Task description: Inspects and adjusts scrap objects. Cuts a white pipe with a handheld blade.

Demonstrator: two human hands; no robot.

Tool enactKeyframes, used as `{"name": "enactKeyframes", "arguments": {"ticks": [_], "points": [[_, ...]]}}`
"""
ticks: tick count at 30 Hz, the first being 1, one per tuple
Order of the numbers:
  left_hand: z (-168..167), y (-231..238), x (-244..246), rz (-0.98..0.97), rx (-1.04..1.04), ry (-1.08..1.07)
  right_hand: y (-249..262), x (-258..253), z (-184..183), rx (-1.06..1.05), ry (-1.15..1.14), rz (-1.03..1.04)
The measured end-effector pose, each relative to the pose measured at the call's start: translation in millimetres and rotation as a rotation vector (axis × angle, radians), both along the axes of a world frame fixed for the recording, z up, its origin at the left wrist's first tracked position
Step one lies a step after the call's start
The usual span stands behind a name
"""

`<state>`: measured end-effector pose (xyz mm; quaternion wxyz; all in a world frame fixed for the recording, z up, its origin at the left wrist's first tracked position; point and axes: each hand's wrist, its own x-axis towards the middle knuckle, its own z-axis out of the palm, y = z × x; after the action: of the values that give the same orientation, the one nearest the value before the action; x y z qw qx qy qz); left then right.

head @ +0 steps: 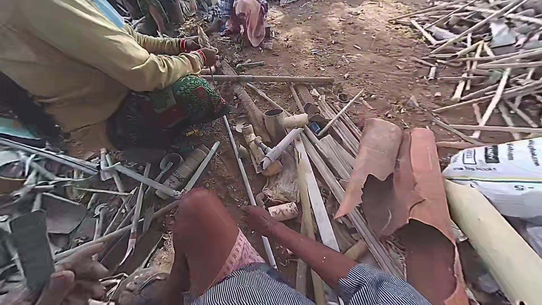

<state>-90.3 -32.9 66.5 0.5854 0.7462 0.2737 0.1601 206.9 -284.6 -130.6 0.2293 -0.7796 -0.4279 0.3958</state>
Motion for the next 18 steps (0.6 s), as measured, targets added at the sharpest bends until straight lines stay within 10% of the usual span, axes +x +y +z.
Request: {"name": "enactKeyframes", "arguments": {"ticks": [18], "points": [[16,-4,-158,0.626,0.168,-0.245,139,7,16,0.018,-0.035,0.133]]}}
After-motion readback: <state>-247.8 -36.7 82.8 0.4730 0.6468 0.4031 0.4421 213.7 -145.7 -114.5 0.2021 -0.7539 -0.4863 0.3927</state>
